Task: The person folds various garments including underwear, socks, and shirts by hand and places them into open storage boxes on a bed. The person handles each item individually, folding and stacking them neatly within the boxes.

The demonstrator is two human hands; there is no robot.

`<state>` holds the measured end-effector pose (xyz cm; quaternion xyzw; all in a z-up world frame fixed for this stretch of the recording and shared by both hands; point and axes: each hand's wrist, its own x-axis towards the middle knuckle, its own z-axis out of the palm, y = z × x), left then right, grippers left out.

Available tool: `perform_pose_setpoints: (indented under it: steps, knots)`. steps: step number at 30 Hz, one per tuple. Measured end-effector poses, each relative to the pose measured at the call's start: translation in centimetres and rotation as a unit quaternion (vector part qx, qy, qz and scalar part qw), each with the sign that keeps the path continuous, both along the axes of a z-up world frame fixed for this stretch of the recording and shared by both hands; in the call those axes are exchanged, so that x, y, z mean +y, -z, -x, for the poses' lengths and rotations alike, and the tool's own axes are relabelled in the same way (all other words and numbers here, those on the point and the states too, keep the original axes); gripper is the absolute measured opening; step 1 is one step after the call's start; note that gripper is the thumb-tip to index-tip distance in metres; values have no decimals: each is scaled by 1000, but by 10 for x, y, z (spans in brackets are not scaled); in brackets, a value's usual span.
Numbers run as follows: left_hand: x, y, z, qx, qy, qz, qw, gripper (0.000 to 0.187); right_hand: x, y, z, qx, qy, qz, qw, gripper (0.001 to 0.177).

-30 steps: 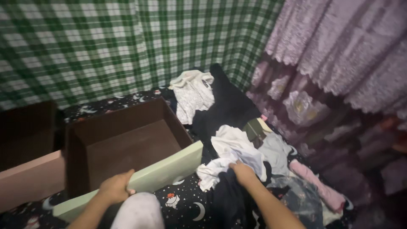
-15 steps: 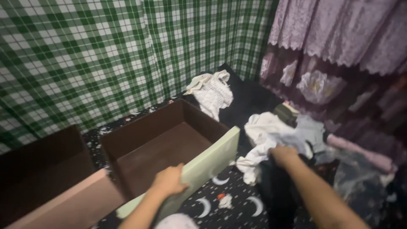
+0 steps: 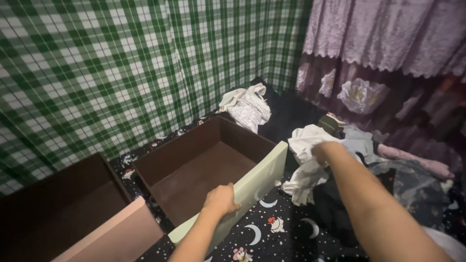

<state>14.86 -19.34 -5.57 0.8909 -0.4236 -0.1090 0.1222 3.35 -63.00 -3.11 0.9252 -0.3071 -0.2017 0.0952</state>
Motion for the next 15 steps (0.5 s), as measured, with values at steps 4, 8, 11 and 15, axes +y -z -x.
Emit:
perform_pose_setpoints:
  steps: [4,8,11,15]
  knots:
    - [-3,-7,1,3,5,-14,1000,64,9,-13,-77,-139,-134,17,981,28]
    - [-6,-10,-4,31,2,-10,999,66,0,-10,-160,-163,-157,-44,973,26]
    - [-8,6,-11,75,6,-18,997,57,-18,11,-182,-224,-135,-72,962,31]
    - [-24,41,-39,129,2,-59,990,48,-47,22,-205,-162,-64,-69,982,72]
